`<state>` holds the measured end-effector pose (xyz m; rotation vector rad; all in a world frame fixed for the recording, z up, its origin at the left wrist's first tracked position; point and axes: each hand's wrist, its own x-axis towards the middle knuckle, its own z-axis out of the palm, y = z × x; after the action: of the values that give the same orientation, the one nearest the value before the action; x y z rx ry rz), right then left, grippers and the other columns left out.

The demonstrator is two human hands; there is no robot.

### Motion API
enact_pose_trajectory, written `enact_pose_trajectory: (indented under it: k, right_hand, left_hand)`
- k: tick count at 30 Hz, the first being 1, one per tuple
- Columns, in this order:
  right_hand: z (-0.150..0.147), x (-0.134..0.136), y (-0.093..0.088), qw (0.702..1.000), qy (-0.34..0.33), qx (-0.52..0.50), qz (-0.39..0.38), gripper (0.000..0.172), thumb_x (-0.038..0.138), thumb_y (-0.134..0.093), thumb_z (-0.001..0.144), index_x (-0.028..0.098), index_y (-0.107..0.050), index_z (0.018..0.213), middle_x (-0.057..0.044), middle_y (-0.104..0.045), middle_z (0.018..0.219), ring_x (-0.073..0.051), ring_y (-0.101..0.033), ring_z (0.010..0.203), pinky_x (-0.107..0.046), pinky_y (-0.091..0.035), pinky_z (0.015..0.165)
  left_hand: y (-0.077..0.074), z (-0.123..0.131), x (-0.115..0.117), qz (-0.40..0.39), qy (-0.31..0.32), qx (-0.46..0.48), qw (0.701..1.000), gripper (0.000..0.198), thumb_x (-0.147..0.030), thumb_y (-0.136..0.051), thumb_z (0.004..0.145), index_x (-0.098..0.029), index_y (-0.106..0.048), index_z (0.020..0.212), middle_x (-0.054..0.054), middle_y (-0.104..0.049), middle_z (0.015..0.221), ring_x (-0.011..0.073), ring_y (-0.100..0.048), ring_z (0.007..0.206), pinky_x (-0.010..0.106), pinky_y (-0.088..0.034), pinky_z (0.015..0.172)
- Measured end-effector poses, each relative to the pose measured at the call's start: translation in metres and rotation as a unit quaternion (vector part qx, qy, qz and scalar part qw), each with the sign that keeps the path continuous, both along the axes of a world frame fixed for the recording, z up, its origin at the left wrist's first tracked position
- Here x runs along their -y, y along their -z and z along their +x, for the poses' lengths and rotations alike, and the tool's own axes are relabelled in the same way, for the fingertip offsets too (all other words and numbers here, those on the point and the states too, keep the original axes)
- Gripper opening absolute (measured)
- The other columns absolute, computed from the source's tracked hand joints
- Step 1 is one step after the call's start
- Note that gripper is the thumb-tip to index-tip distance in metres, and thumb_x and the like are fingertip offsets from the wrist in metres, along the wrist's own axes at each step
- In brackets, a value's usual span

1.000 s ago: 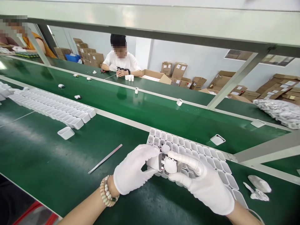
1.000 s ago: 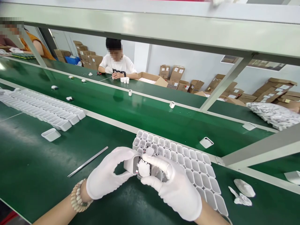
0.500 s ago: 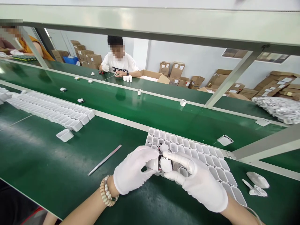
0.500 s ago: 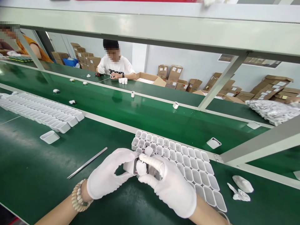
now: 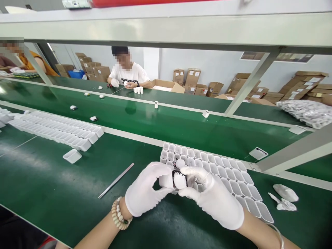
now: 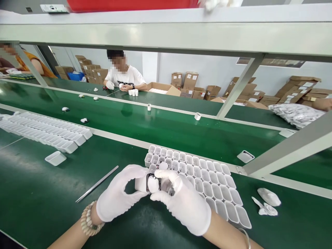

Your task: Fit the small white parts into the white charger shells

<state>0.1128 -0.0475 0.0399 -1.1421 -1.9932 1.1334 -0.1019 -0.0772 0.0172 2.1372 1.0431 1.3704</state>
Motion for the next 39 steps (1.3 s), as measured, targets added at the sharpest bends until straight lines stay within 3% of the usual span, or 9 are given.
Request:
enact_pose_trajectory:
  k: [4, 8, 11, 15, 19, 28, 33, 35, 39]
  right_hand:
    - [-0.005, 0.001, -0.008, 0.997, -0.038, 0.065, 0.035, 0.004, 0.027, -0.07, 0.081, 0.028, -0.068, 0.085, 0.004, -0.068, 0.074, -0.016, -0.064, 0.066, -0.031, -0.057, 0.063]
    - [-0.008, 0.001, -0.01, 0.983, -0.069, 0.104, 0.132, 0.013, 0.027, -0.065, 0.088, 0.026, -0.065, 0.075, 0.002, -0.063, 0.071, -0.016, -0.06, 0.067, -0.029, -0.055, 0.063]
    - [-0.005, 0.003, -0.002, 0.972, -0.063, 0.145, 0.176, 0.011, 0.036, -0.062, 0.091, 0.027, -0.067, 0.094, 0.001, -0.061, 0.073, -0.018, -0.058, 0.067, -0.033, -0.054, 0.061]
    - [-0.004, 0.011, 0.007, 0.966, -0.044, 0.159, 0.199, 0.04, 0.039, -0.057, 0.093, 0.029, -0.056, 0.131, 0.0, -0.061, 0.077, -0.02, -0.058, 0.069, -0.037, -0.055, 0.063]
    - [-0.007, 0.018, 0.011, 0.961, -0.035, 0.166, 0.22, 0.037, 0.04, -0.046, 0.098, 0.029, -0.057, 0.132, -0.003, -0.063, 0.077, -0.022, -0.061, 0.069, -0.039, -0.054, 0.064]
    - [-0.014, 0.024, 0.011, 0.975, -0.022, 0.138, 0.174, 0.037, 0.038, -0.047, 0.097, 0.023, -0.061, 0.128, -0.006, -0.07, 0.082, -0.024, -0.068, 0.073, -0.04, -0.058, 0.069]
    - [-0.016, 0.015, -0.003, 0.988, 0.008, 0.124, 0.09, 0.056, 0.041, -0.065, 0.085, 0.018, -0.055, 0.134, -0.012, -0.073, 0.109, -0.029, -0.071, 0.091, -0.046, -0.059, 0.081]
    - [-0.018, 0.011, -0.011, 0.989, -0.008, 0.122, 0.083, 0.058, 0.039, -0.069, 0.082, 0.022, -0.054, 0.136, -0.01, -0.072, 0.114, -0.028, -0.071, 0.096, -0.047, -0.057, 0.086]
    - [-0.016, -0.003, -0.028, 0.985, -0.074, 0.139, 0.077, 0.044, 0.033, -0.067, 0.083, 0.026, -0.062, 0.127, -0.005, -0.073, 0.11, -0.026, -0.071, 0.098, -0.043, -0.057, 0.087]
  left_hand:
    - [0.003, 0.002, 0.001, -0.012, 0.007, 0.013, 1.0, 0.045, -0.007, -0.068, 0.082, -0.028, -0.054, 0.12, 0.002, -0.068, 0.098, 0.0203, -0.064, 0.1, 0.038, -0.052, 0.094]
    - [0.006, 0.005, 0.007, -0.077, -0.029, 0.035, 0.996, 0.047, -0.008, -0.072, 0.079, -0.028, -0.057, 0.119, 0.006, -0.065, 0.118, 0.0223, -0.063, 0.111, 0.039, -0.052, 0.097]
    - [0.005, 0.007, 0.009, -0.117, -0.045, 0.063, 0.99, 0.041, -0.014, -0.075, 0.079, -0.026, -0.06, 0.115, 0.006, -0.066, 0.117, 0.022, -0.065, 0.107, 0.039, -0.053, 0.096]
    - [0.003, 0.009, 0.009, -0.123, -0.049, 0.098, 0.986, 0.037, -0.018, -0.077, 0.079, -0.024, -0.061, 0.111, 0.007, -0.067, 0.113, 0.0228, -0.066, 0.103, 0.04, -0.054, 0.095]
    - [0.004, 0.011, 0.009, -0.114, -0.022, 0.126, 0.985, 0.034, -0.017, -0.076, 0.079, -0.023, -0.062, 0.109, 0.008, -0.067, 0.111, 0.023, -0.066, 0.104, 0.04, -0.053, 0.095]
    - [0.004, 0.018, 0.011, -0.113, 0.018, 0.19, 0.975, 0.03, -0.012, -0.073, 0.081, -0.024, -0.062, 0.106, 0.005, -0.067, 0.113, 0.0206, -0.067, 0.103, 0.036, -0.053, 0.092]
    - [0.015, 0.024, 0.009, -0.165, -0.014, 0.214, 0.963, 0.044, -0.021, -0.078, 0.08, -0.024, -0.057, 0.119, 0.007, -0.067, 0.118, 0.0222, -0.067, 0.104, 0.04, -0.055, 0.094]
    - [0.019, 0.026, 0.008, -0.171, -0.002, 0.217, 0.961, 0.051, -0.025, -0.078, 0.08, -0.023, -0.055, 0.125, 0.009, -0.065, 0.124, 0.0246, -0.066, 0.109, 0.042, -0.055, 0.094]
    - [0.02, 0.024, 0.003, -0.17, 0.009, 0.192, 0.967, 0.068, -0.022, -0.08, 0.077, -0.025, -0.047, 0.136, 0.011, -0.062, 0.129, 0.0258, -0.066, 0.109, 0.044, -0.057, 0.093]
